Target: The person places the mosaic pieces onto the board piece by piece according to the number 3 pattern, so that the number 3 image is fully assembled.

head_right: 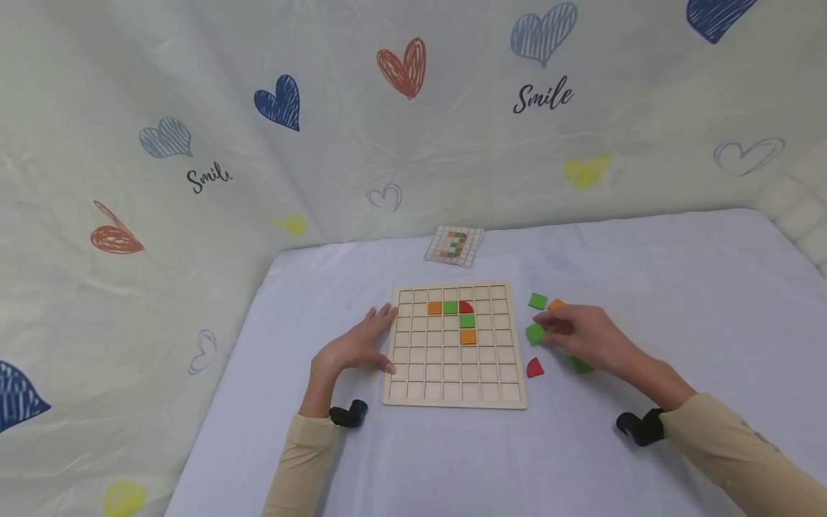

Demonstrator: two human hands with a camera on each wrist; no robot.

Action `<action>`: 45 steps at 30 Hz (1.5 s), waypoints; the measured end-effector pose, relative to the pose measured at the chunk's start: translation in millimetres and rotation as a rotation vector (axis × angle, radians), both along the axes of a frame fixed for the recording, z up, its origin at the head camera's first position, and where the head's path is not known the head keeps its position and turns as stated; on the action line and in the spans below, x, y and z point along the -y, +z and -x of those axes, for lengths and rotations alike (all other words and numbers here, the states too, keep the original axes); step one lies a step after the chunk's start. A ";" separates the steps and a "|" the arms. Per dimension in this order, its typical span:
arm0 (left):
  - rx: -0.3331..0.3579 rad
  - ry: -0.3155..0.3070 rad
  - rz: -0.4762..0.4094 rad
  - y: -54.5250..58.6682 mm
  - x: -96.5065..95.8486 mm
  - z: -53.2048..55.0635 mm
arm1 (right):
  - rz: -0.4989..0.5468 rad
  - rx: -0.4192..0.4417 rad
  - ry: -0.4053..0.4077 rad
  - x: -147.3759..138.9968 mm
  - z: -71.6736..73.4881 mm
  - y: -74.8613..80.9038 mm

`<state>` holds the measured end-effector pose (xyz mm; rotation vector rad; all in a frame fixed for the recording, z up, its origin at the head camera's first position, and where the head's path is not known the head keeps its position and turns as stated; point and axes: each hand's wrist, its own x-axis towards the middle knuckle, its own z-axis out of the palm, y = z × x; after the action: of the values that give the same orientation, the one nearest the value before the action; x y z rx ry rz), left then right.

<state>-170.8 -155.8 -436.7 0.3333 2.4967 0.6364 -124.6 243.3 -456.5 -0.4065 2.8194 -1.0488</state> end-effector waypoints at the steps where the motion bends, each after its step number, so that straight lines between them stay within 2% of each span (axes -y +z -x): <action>1: 0.000 -0.001 0.001 -0.4 0.2 0.3 | 0.002 0.001 -0.001 1.3 0.7 0.3; 11: 0.015 -0.012 -0.033 0.5 2.0 0.7 | 0.014 -0.021 0.019 16.8 6.3 3.2; 31: 0.013 -0.018 -0.035 -2.2 5.9 2.3 | 0.061 0.040 0.045 58.8 20.5 4.0; 45: 0.014 -0.007 -0.027 -0.6 1.9 2.9 | 0.074 0.027 0.169 92.2 34.7 -0.3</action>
<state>-173.7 -157.8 -437.3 0.3461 2.4744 0.6675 -159.3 151.1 -456.7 -0.6215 2.6730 -1.1158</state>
